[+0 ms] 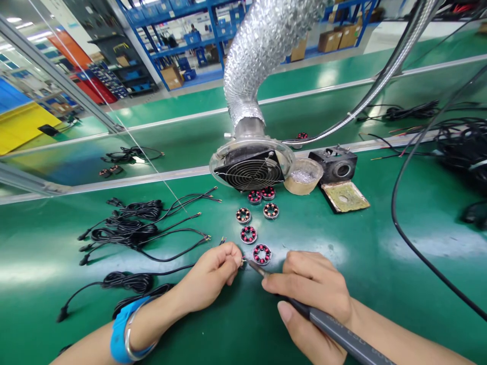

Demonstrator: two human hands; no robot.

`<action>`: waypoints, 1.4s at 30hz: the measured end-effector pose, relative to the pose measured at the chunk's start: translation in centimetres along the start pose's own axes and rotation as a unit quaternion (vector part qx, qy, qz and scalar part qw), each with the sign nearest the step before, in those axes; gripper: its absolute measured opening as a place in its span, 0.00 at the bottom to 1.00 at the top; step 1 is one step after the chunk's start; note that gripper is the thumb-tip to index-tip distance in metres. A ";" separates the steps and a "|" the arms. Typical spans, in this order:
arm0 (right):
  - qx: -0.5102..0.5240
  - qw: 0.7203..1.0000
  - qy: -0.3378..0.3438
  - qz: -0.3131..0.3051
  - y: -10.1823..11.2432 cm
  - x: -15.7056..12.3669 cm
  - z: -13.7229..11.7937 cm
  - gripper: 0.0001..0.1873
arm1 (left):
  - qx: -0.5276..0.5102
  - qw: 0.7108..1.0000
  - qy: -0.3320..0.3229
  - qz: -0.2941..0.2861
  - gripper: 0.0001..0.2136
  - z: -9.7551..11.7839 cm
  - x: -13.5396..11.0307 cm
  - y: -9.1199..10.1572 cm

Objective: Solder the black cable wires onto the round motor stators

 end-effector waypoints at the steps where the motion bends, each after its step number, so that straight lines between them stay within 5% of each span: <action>1: -0.002 1.000 -0.005 -0.001 0.1 0.0 0.0 0.20 | 0.000 1.000 0.000 -0.001 0.08 0.0 0.0 0.0; 14: -0.011 1.000 0.021 0.011 0.8 1.1 -0.7 0.17 | -0.004 1.000 -0.004 -0.003 0.09 0.2 0.0 0.0; 25: -0.024 0.996 0.026 0.078 0.7 1.4 -0.1 0.25 | -0.026 1.000 0.001 -0.014 0.10 0.1 0.0 -0.2; 30: -0.064 0.995 -0.013 0.070 -0.9 1.1 1.1 0.17 | -0.025 0.999 -0.005 -0.022 0.12 0.2 0.0 -0.2; 36: -0.093 0.995 0.037 0.022 -3.7 1.6 1.1 0.14 | -0.003 0.999 0.001 -0.054 0.14 0.5 -0.1 -0.4; 42: -0.095 0.995 0.036 0.009 -4.0 1.6 1.0 0.16 | 0.137 0.988 -0.047 -0.060 0.13 2.9 -1.2 -0.5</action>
Point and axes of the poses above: each hand's wrist, its own x-axis towards the middle knuckle, its own y-axis out of the back of the hand, z = x × y, the point moved 7 cm from there along x, towards the middle knuckle, and after that the axes turned 11 degrees about -x, right-handed, at the moved point
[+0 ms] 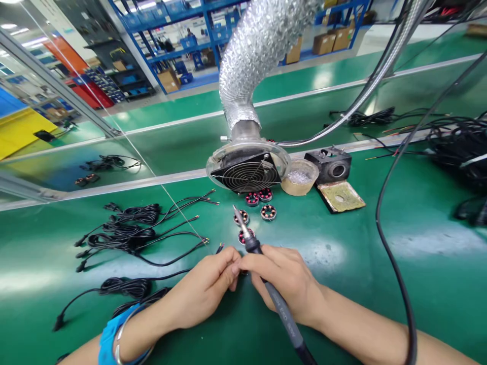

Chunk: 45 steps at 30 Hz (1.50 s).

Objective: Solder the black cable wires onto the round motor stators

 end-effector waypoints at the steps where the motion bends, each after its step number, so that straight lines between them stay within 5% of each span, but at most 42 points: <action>1: 0.007 1.000 -0.007 -0.008 0.0 -0.1 0.0 0.16 | 0.025 1.000 -0.005 0.008 0.12 0.3 -0.1 0.1; 5: 0.023 0.999 -0.008 -0.024 -0.2 -0.5 -0.3 0.18 | 0.021 1.000 0.001 0.012 0.10 0.3 -0.2 0.1; 17: 0.003 1.000 -0.009 0.006 -0.2 -0.3 -0.2 0.16 | -0.223 0.974 0.035 0.000 0.16 -2.2 0.8 -1.4; 24: 0.006 0.995 0.008 -0.099 0.1 -0.7 1.4 0.17 | -0.225 0.973 0.042 0.039 0.12 -2.6 0.9 -1.4; 29: 0.029 0.996 0.014 -0.085 -0.7 -0.8 1.5 0.19 | -0.210 0.976 0.041 0.052 0.13 -2.5 1.0 -1.1; 37: 0.135 0.969 -0.184 -0.092 -1.8 -0.4 3.0 0.16 | -0.219 0.972 0.053 0.068 0.13 -3.3 1.5 -0.5; 45: 0.121 0.980 -0.136 -0.086 -1.5 -0.2 2.5 0.18 | -0.194 0.977 0.049 0.072 0.12 -3.2 1.6 -0.1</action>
Point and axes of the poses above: each hand's wrist, its own x-axis towards the middle knuckle, its own y-axis out of the back of the hand, z = x × y, the point moved 7 cm from there along x, towards the middle knuckle, and after that the axes turned 11 degrees about -x, right-handed, at the moved point
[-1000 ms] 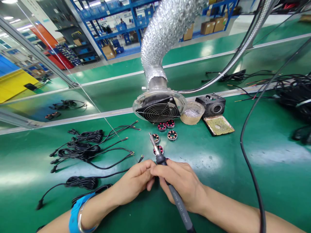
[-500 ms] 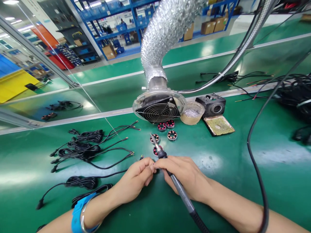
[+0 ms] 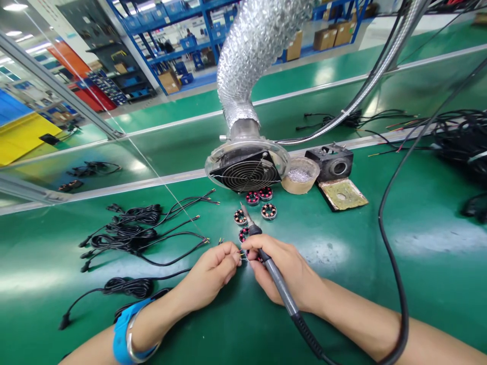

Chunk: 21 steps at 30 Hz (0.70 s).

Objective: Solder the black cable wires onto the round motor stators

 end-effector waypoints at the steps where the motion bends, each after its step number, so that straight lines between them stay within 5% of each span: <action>1: -0.007 1.000 0.011 0.005 0.1 -0.1 -0.2 0.18 | 0.001 1.000 0.002 0.001 0.11 0.0 0.0 0.0; 11: -0.038 0.996 0.038 0.070 3.2 -1.1 -1.5 0.22 | 0.010 1.000 0.015 0.011 0.10 0.1 0.2 -0.1; 21: 0.004 0.996 -0.002 0.088 5.4 -2.2 -1.7 0.12 | 0.018 0.999 0.015 0.021 0.10 0.0 0.2 0.1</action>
Point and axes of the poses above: each hand's wrist, its own x-axis towards the middle knuckle, its own y-axis out of the back of the hand, z = x × y, the point moved 7 cm from there along x, towards the middle knuckle, and after that the axes turned 11 degrees about -x, right-handed, at the moved point
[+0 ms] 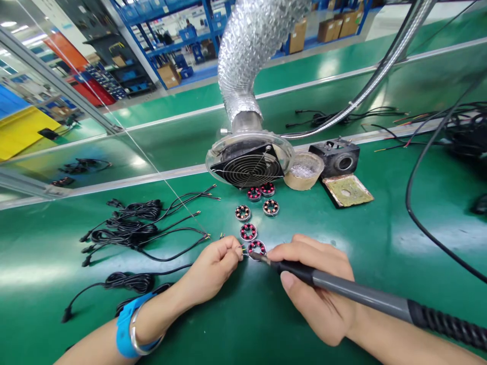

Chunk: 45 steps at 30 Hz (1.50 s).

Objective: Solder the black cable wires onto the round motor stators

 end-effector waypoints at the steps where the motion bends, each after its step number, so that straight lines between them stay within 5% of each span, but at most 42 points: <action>1: 0.002 1.000 0.005 -0.005 -0.1 0.1 0.1 0.13 | 0.002 1.000 -0.001 0.000 0.10 0.0 0.0 0.0; 23: 0.012 1.000 -0.004 -0.014 -0.5 0.0 -0.9 0.11 | 0.065 0.997 -0.030 0.005 0.12 0.9 -0.1 0.0; 45: -0.046 0.997 0.032 0.052 1.2 0.5 -0.2 0.14 | 0.019 1.000 -0.022 0.003 0.11 0.0 0.1 0.0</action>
Point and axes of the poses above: each hand's wrist, its own x-axis towards the middle knuckle, its own y-axis out of the back of the hand, z = x × y, the point moved 7 cm from there along x, towards the middle knuckle, and after that the axes turned 11 degrees about -x, right-handed, at the moved point
